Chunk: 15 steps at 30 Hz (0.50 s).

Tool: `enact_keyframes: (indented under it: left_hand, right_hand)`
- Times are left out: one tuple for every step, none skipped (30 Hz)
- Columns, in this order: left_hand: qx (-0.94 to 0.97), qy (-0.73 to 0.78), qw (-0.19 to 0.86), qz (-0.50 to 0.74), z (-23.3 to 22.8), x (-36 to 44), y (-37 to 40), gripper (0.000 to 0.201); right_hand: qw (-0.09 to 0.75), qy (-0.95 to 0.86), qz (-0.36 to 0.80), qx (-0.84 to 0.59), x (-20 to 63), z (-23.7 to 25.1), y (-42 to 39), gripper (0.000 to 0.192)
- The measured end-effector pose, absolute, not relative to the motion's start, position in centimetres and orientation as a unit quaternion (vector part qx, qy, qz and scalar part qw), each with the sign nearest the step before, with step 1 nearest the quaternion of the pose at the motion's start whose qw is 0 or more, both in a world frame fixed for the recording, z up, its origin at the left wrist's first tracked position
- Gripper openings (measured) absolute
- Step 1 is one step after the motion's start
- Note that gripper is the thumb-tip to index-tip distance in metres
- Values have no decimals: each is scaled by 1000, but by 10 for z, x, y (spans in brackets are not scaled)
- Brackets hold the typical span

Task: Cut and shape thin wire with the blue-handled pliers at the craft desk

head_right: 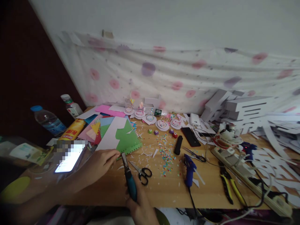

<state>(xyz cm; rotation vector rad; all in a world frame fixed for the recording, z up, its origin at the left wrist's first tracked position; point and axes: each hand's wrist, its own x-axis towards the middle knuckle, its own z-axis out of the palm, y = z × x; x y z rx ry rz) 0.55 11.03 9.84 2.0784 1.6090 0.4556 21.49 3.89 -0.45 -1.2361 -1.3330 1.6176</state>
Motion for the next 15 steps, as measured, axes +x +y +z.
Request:
enact_keyframes:
  left_hand:
    - [757,586,238,166,100,6,111,33]
    - [756,585,243,167,101,6,112,34]
    - [754,585,248,167,102,7,112,35]
    - [753,584,253,168,103,7,113,36]
    - [752,582,259,170,104,7,114,36]
    - [750,581,266,171,105,7,114,37]
    - [748,580,273,172,104,6,115,37]
    - [749,577,276,174,103,6,115,37]
    - [750,575,273,179,102,5,115,35]
    - [754,573,263,185,99,4,115,30]
    - [757,574,246,190,97,3,115,25]
    - [762,576,223,194,94,1,115,22]
    - [768,576,195,198,92,0,114,21]
    - [774,575,167,204,90,-2,113,21]
    - [782,570,137,214,89,-3,111,21]
  right_hand:
    - [348,-507,624,-483,214,-3,39,79]
    - [349,-500,624,-489,214,-3,39,79]
    - [350,-495,623,-494,214,-2,39,79]
    - [352,-491,622,-498,213,-2,39,78]
    - [354,-487,621,-502,214,-2,39,77]
    - [355,-484,622,-504,214,-2,39,76]
    - [356,-481,623,-504,214,-2,39,75]
    - [357,-478,624,-504,214,-3,39,75]
    - [360,-476,624,-505,214,-3,39,75]
    - [363,-472,625,-505,214,-4,39,74]
    - [369,-467,625,-505,214,-6,39,75]
    - [375,-460,625,-506,213,-7,39,76]
    - [379,-453,627,-508,212,-8,39,77]
    - [382,-446,627,-512,211,-9,39,78]
    - [384,-442,625,-516,211,-9,39,79]
